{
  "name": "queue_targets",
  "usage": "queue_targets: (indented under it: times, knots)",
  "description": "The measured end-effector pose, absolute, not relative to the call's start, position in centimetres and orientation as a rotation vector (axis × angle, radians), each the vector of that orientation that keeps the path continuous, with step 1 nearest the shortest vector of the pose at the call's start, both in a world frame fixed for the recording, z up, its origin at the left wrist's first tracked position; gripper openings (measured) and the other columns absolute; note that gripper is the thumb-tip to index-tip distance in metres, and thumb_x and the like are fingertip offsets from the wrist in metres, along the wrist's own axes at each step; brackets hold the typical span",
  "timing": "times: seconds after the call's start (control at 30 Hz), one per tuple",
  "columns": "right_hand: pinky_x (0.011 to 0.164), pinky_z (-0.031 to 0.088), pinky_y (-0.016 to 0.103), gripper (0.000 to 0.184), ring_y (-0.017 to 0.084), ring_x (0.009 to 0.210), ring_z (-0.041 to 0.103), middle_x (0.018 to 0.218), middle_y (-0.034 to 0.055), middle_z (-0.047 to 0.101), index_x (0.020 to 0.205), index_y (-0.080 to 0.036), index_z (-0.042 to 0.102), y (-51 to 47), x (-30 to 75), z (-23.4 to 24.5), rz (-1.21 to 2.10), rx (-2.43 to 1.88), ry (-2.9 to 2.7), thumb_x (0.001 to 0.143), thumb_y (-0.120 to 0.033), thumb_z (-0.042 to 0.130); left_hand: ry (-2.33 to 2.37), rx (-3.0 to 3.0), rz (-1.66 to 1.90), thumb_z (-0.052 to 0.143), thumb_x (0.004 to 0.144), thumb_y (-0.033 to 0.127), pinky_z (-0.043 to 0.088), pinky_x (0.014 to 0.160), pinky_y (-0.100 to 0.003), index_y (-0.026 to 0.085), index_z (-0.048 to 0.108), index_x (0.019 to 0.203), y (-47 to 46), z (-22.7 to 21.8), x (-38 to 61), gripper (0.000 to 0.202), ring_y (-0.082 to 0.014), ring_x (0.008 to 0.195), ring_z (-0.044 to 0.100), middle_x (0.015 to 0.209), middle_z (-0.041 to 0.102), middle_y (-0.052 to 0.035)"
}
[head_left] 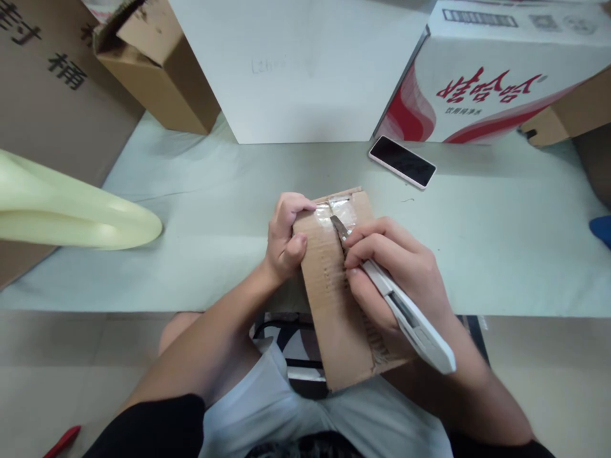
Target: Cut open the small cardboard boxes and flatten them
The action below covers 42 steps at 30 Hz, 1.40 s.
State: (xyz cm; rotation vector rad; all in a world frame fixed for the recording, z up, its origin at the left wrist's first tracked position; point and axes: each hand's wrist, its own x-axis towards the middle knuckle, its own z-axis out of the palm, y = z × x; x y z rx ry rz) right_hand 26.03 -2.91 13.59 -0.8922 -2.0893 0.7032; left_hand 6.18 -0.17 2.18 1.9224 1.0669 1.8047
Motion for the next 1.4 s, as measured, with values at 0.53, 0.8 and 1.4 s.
queue_targets:
  times: [0.53, 0.8, 1.4]
  knots:
    - [0.07, 0.052, 0.027, 0.015, 0.012, 0.079, 0.065, 0.093, 0.0004, 0.067, 0.08, -0.023, 0.058, -2.92, 26.03, 13.64, 0.695, -0.874, -2.092, 0.085, -0.009, 0.059, 1.114, 1.953, 1.779, 0.042, 0.101, 0.064, 0.053, 0.083, -0.043, 0.028, 0.058, 0.115, -0.23, 2.19, 6.19, 0.042, -0.0247, 0.094, 0.059, 0.102, 0.058, -0.0051]
    - [0.072, 0.052, 0.027, 0.015, 0.013, 0.081, 0.066, 0.093, 0.0004, 0.067, 0.081, -0.023, 0.058, -2.84, 26.07, 13.69, 0.699, -0.873, -2.104, 0.085, -0.009, 0.059, 1.079, 1.927, 1.788, 0.045, 0.1, 0.063, 0.052, 0.084, -0.043, 0.028, 0.06, 0.115, -0.24, 2.19, 6.19, 0.041, -0.0251, 0.095, 0.058, 0.102, 0.058, -0.0049]
    - [0.071, 0.053, 0.029, 0.015, 0.015, 0.081, 0.065, 0.093, 0.001, 0.067, 0.081, -0.024, 0.059, -2.87, 26.05, 13.73, 0.717, -0.876, -2.099, 0.083, -0.009, 0.06, 1.074, 1.932, 1.794, 0.045, 0.1, 0.064, 0.053, 0.082, -0.047, 0.029, 0.059, 0.115, -0.12, 2.22, 6.18, 0.04, -0.0268, 0.093, 0.059, 0.101, 0.058, -0.006]
